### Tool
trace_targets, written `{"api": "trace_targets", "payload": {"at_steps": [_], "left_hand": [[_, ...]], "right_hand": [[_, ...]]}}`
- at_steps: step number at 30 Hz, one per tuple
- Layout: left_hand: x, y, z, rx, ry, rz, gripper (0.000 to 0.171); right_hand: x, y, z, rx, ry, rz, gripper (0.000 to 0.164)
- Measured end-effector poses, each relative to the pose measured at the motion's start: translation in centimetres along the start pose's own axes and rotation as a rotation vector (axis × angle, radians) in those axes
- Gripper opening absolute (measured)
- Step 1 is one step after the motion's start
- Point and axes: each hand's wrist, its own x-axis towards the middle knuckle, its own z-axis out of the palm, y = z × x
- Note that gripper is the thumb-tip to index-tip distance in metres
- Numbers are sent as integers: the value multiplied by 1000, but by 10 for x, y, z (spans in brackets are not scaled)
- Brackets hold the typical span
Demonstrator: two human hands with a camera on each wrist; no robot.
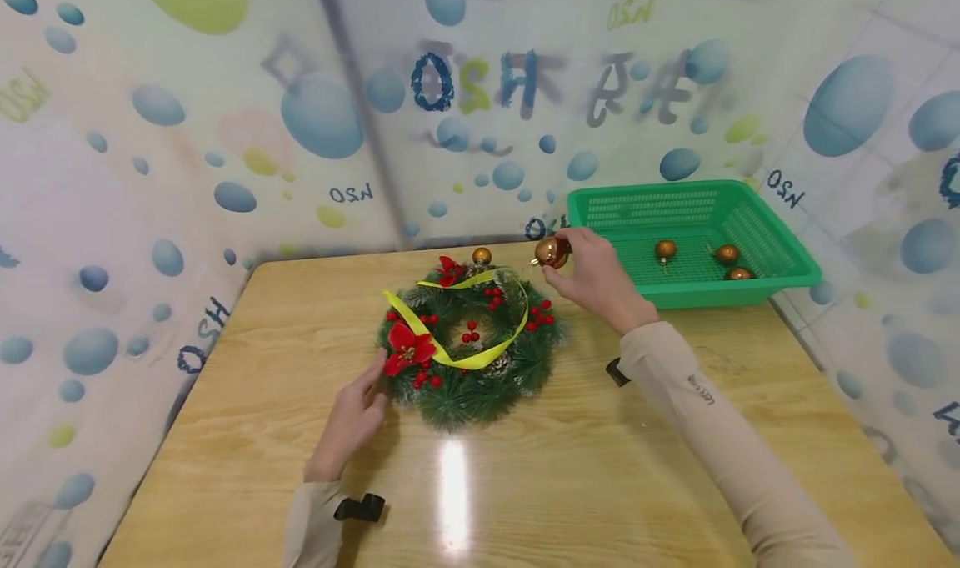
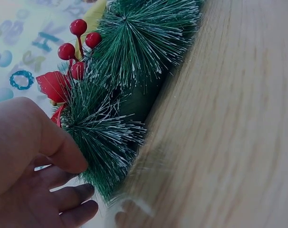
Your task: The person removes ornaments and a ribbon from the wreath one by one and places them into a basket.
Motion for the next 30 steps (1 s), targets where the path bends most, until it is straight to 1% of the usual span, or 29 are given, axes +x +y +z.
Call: {"api": "trace_targets", "payload": {"at_steps": [8,15,24,30], "left_hand": [[0,-3,2,14,2,-1,75],[0,-1,4,29,1,-3,76],[0,0,3,35,-3,-6,76],[1,1,3,49,1,6,75]], "right_hand": [[-2,16,-11,-1,27,51,45],[-3,30,-27,9,41,98,44],[-1,47,-35,25,37,160,44],[-4,65,-44,23,40,199,45]]}}
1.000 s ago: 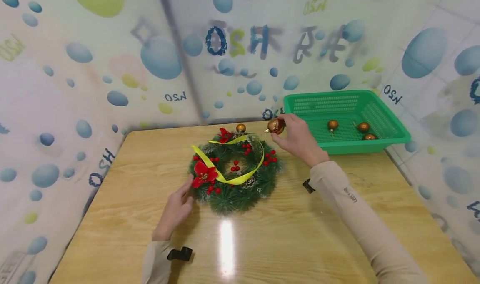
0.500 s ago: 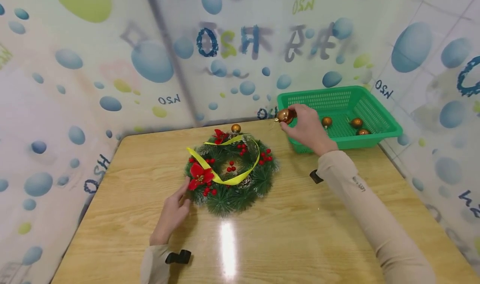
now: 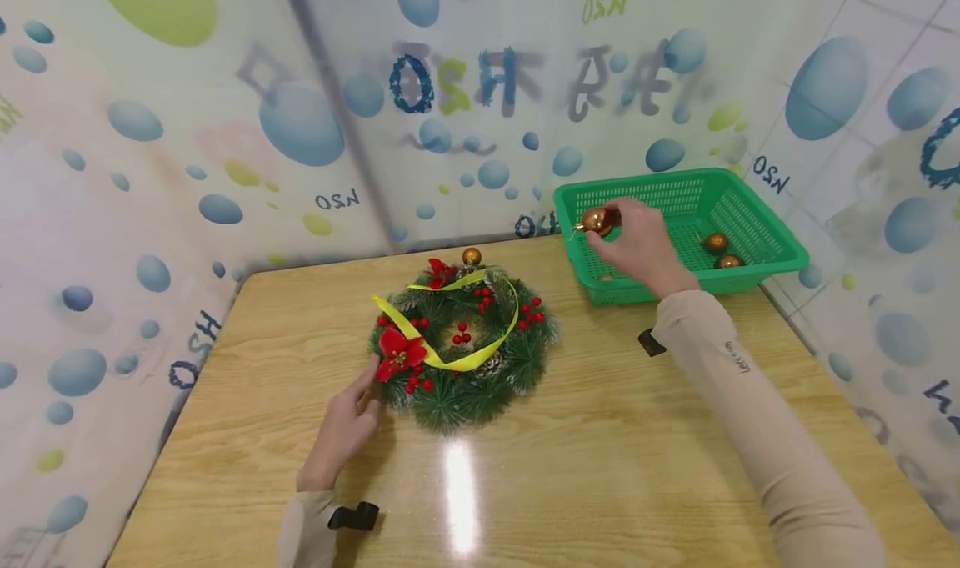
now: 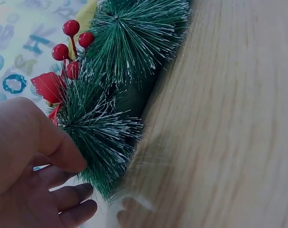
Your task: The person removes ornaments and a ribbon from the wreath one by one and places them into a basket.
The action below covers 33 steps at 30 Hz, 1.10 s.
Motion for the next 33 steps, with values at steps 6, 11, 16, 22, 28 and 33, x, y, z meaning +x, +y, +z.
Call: {"api": "trace_targets", "payload": {"at_steps": [6,11,16,22,28,33], "left_hand": [[0,0,0,5,1,19,74],[0,0,1,16,2,16,74],[0,-1,2,28,3,13,74],[0,-2,3,20,14,1,75],[0,-2,3,22,21,9,74],[-1,-1,3,30,20,15,75]], "right_hand": [[-1,17,-11,12,-2,51,46],[-2,32,-16,4,3,73,46],[-3,44,-16,-5,-12,101,50],[-2,55,-16,-34,-47,148,53],[-1,70,-17,-48,-79,174,55],[-1,83,-15,-72,-100,191,55]]}}
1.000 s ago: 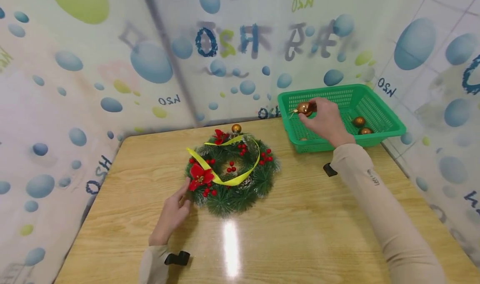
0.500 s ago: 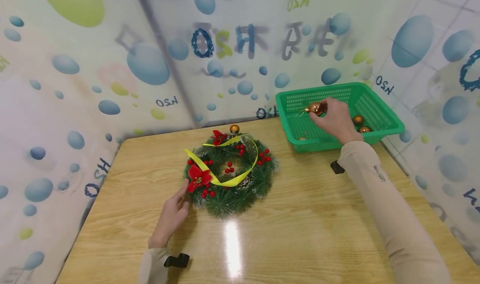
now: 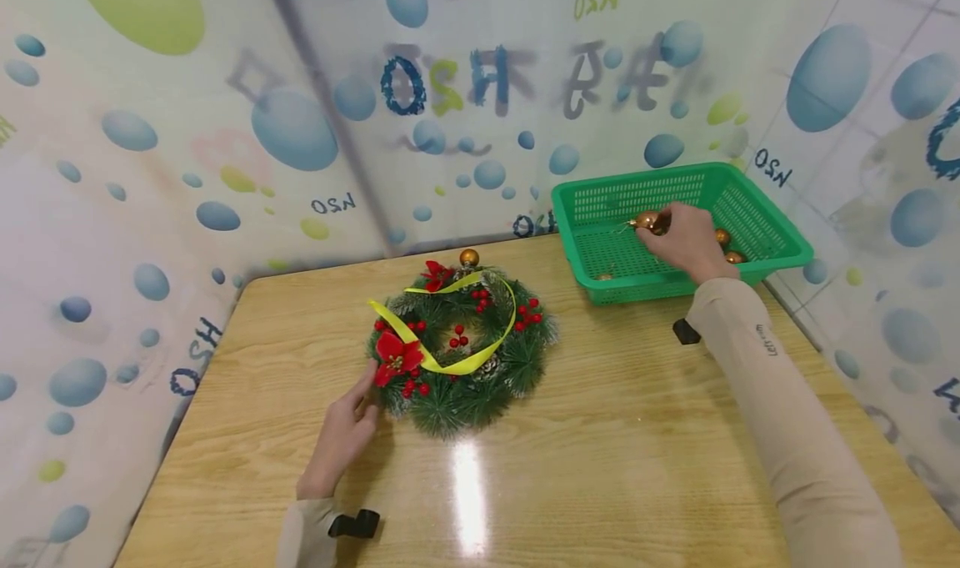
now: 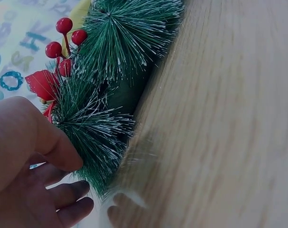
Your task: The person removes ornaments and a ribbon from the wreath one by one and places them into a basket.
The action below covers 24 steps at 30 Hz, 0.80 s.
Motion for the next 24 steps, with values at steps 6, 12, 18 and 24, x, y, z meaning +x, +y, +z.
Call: {"api": "trace_targets", "payload": {"at_steps": [6,12,18,24], "left_hand": [[-1,1,1,19,15,11,74],[-1,1,2,26,34,29,73],[-2,0,0,-13,11,-3,75],[-2,0,-1,-6,6,4,74]], "right_hand": [[1,10,1,-25,3,9,55],[0,14,0,-45,-38,54,64],[1,4,0,-39,-40,35,66],[-1,-19,3,57,-42,9,60]]}}
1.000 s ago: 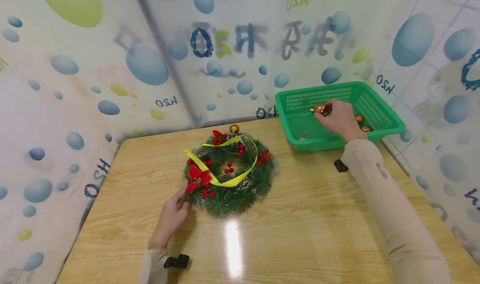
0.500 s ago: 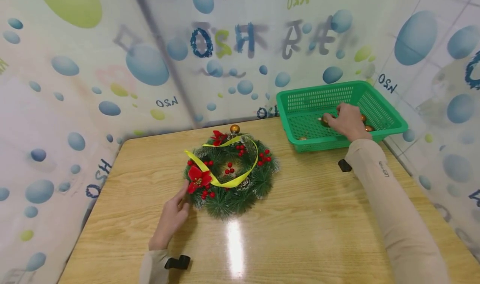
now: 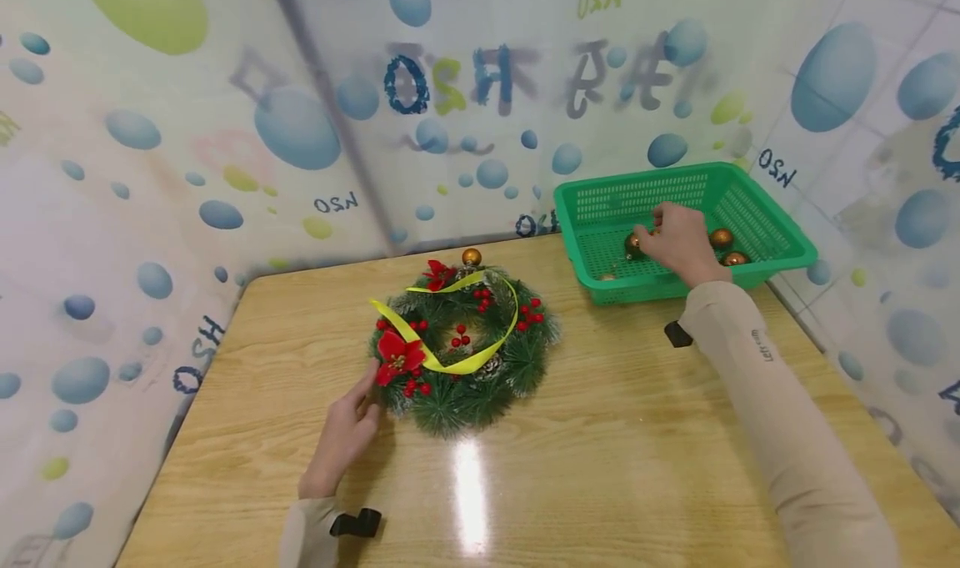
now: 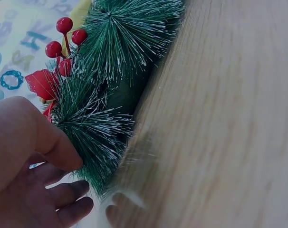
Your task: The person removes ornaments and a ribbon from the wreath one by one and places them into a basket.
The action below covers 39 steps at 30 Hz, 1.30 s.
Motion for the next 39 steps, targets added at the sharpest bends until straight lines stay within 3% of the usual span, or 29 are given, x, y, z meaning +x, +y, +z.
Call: {"api": "trace_targets", "payload": {"at_steps": [8,18,29,39], "left_hand": [[0,-2,0,0,24,39,73],[3,-8,-1,-51,18,29,73],[6,-9,1,-76,66,80,74],[3,-11,2,-79,62,81,77]], "right_hand": [[7,-51,15,54,3,-99,51],[29,-91,43,68,-65,-141,46],[60,-114,76,56,-146,-225,45],[83,-131,107,59,-233,-264,45]]}}
